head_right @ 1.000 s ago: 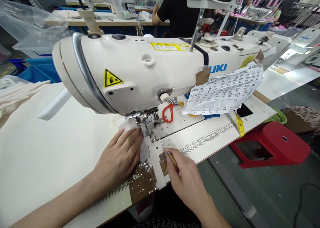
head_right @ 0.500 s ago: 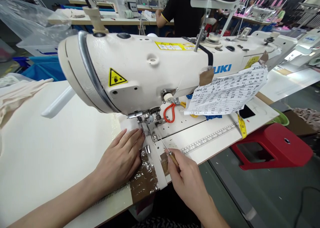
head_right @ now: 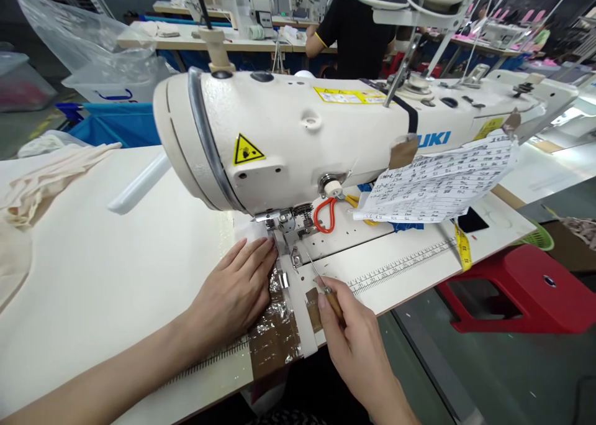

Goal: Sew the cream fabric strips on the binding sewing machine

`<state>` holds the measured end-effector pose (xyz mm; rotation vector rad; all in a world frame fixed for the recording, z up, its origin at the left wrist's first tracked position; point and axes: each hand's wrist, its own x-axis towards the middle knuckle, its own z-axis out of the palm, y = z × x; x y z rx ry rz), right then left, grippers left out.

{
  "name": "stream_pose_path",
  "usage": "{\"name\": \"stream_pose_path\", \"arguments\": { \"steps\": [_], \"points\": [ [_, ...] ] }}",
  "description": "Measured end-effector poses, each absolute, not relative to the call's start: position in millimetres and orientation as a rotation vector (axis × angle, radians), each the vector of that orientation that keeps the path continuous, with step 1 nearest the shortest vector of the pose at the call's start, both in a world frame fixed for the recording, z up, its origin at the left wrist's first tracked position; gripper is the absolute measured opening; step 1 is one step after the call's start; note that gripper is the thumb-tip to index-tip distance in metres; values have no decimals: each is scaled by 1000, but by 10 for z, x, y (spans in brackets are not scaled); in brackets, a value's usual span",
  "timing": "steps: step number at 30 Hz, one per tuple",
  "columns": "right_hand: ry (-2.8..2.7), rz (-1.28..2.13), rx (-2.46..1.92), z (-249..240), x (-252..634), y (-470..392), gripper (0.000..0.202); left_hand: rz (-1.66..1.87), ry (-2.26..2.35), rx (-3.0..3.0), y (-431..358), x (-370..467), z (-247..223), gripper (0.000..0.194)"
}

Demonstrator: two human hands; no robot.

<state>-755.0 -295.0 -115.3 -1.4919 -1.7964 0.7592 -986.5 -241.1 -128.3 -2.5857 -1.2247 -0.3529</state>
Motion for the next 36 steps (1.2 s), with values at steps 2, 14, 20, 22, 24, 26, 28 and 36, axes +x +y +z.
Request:
{"name": "stream_pose_path", "arguments": {
  "steps": [2,14,20,22,24,26,28,36],
  "points": [
    [-1764,798,-1488,-1176,-7572,-2967,30,-350,-1241,-2585,-2391,-9871,-1291,50],
    [-2116,468,-1031,-1183,-8008,-2684,21,-549,-1331,-2652,-2226,-9901,-1255,39],
    [-2282,89,-1095,-1249,-8169,-2576,24,-654,-1281,-2648,-2209,-9936,-1286,36],
    [-2294,29,-1118,-1245,-8186,-2567,25,-662,-1282,-2645,-2210,-9939,-1291,36],
    [-2301,3,-1134,-1238,-8193,-2563,25,-658,-1290,-2648,-2211,-9942,-1294,36],
    [-2308,-12,-1148,-1234,-8197,-2563,26,-651,-1302,-2658,-2212,-9945,-1297,36],
    [-2320,-26,-1166,-1234,-8201,-2570,26,-651,-1317,-2671,-2213,-9950,-1300,36],
    [-2393,-209,-1307,-1273,-8278,-2608,31,-671,-1367,-2685,-2149,-9978,-1327,38]
  ]
}}
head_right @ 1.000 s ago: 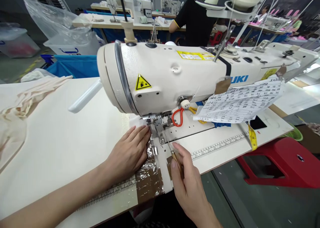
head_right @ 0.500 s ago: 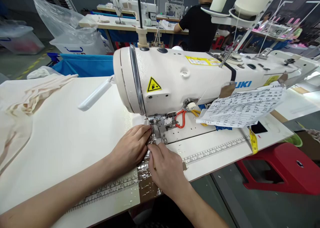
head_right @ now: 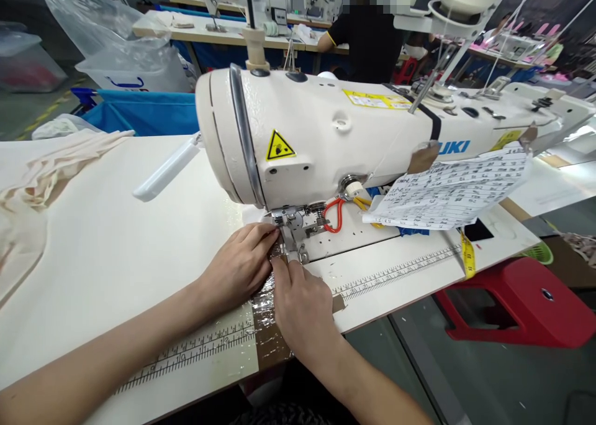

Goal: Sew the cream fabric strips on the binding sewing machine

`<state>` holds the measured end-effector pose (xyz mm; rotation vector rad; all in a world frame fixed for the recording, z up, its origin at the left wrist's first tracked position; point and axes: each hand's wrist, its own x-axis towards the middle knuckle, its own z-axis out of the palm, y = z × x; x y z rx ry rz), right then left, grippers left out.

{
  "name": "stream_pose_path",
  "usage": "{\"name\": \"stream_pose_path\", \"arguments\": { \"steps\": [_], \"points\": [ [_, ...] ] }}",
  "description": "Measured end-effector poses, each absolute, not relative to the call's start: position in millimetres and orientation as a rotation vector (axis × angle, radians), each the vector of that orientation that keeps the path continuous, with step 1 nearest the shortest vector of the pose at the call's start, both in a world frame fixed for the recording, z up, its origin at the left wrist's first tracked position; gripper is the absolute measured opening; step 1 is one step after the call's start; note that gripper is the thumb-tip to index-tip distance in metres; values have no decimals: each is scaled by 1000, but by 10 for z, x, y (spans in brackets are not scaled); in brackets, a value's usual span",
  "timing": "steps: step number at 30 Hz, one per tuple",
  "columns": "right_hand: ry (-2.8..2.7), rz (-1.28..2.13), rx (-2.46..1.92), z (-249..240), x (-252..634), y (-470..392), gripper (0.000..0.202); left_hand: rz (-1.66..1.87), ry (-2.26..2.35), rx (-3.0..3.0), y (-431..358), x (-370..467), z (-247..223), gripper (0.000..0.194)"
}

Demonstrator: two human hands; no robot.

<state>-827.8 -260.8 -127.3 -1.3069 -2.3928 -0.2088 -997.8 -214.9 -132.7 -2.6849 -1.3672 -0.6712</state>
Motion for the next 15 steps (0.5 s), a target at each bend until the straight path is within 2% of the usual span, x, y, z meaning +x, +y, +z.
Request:
{"name": "stream_pose_path", "arguments": {
  "steps": [4,7,9,13,15],
  "points": [
    [-2421,-215,-1368,-1286,-8337,-2577,39,-682,-1353,-2683,-2097,-10023,-1340,38],
    [-2384,-84,-1330,-1240,-8293,-2618,35,-704,-1356,-2659,-2070,-10060,-1331,37],
    [-2307,124,-1236,-1188,-8162,-2746,34,-714,-1374,-2642,-2059,-10078,-1317,36],
    [-2028,671,-1092,-1158,-7666,-3223,48,-731,-1424,-2640,-2045,-10087,-1304,35],
    [-1966,888,-1075,-1259,-7412,-3456,29,-740,-1430,-2636,-2035,-10076,-1312,35]
  ]
}}
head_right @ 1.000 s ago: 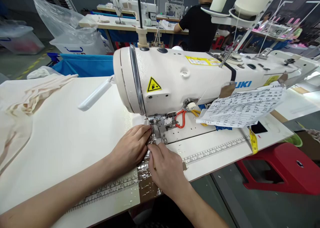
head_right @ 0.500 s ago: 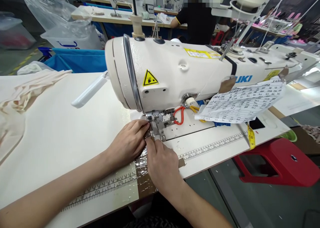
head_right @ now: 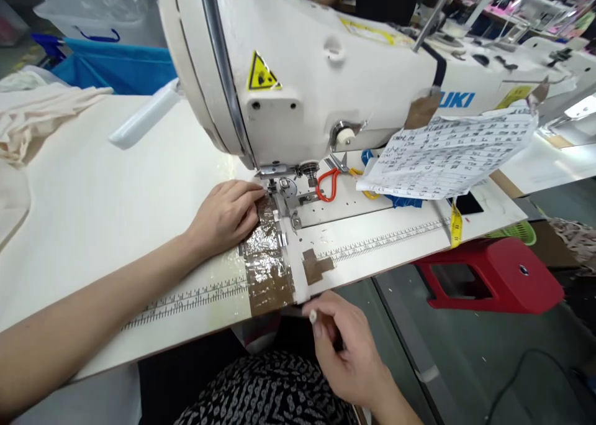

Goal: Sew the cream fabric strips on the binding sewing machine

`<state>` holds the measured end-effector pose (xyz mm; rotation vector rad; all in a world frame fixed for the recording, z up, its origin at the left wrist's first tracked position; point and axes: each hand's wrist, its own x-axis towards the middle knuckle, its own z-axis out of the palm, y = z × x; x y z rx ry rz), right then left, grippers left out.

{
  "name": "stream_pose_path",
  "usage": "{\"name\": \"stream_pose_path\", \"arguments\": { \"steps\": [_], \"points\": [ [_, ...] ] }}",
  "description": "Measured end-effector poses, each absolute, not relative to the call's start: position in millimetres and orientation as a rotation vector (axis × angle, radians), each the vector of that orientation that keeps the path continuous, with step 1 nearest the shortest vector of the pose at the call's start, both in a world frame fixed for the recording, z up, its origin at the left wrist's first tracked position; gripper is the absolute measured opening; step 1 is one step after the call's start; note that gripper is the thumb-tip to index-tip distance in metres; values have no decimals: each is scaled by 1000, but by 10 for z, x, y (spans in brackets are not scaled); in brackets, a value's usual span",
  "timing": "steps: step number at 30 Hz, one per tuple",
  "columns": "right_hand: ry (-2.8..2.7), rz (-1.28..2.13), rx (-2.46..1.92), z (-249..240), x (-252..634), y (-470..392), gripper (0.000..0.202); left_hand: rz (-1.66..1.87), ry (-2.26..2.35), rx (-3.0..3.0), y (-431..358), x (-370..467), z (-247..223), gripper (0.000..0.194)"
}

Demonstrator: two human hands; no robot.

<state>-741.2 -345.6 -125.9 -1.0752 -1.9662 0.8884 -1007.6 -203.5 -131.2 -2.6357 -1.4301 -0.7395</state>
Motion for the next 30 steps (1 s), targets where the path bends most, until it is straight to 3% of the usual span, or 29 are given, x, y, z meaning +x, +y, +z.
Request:
{"name": "stream_pose_path", "arguments": {
  "steps": [2,8,12,17,23,27,30],
  "points": [
    [-2030,1000,-1104,-1471,-7238,-3599,21,-732,-1420,-2633,-2025,-10058,-1324,36],
    [-2240,953,-1119,-2396,-7332,-3439,35,-735,-1508,-2573,-2172,-9995,-1345,36],
    [-2258,962,-1051,-2739,-7590,-3372,35,-881,-1499,-2577,-2656,-9966,-1325,33],
    [-2208,899,-1098,-2818,-7594,-3320,10,-1190,-1523,-2466,-3606,-9952,-1224,32],
    [-2260,987,-982,-2730,-7506,-3073,18,-1464,-1917,-2385,-4498,-9889,-1433,29],
    [-2245,1080,-885,-2653,-7533,-3709,14,-1336,-2276,-2480,-4687,-9727,-1931,34],
    [-2192,1191,-769,-2498,-7466,-4340,16,-1123,-2224,-2792,-4730,-9533,-2189,51]
  ]
}}
